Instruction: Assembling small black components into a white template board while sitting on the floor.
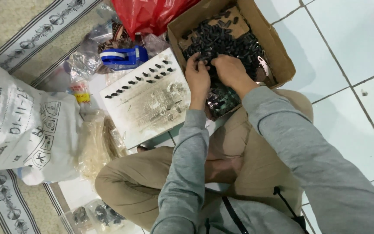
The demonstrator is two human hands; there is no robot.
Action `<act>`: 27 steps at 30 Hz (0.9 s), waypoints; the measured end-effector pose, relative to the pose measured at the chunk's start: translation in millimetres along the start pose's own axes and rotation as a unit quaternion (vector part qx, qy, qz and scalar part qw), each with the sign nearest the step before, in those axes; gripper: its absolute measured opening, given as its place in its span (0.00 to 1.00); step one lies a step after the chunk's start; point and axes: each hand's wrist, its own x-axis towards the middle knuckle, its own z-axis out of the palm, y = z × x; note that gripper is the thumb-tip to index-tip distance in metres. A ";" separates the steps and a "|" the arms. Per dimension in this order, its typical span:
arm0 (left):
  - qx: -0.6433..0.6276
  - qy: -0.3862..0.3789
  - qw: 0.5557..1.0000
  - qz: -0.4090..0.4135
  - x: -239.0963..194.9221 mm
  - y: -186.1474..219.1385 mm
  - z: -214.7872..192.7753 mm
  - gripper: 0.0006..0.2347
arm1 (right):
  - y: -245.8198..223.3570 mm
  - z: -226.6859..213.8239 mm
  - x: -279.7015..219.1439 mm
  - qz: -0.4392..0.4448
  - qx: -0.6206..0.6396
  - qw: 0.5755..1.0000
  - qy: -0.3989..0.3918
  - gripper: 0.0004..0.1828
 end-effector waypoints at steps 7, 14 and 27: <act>0.017 -0.009 1.000 -0.018 -4.7 9.3 -4.8 0.14 | 8.8 34.0 6.6 -0.023 -0.095 0.994 0.055 0.06; 0.012 -0.019 1.000 -0.018 -6.9 12.5 -5.8 0.15 | 20.5 50.5 11.4 -0.011 -0.133 0.990 0.042 0.05; 0.054 -0.018 0.998 0.012 -10.5 12.9 -11.2 0.14 | 17.8 83.5 14.6 0.032 -0.445 0.894 0.039 0.04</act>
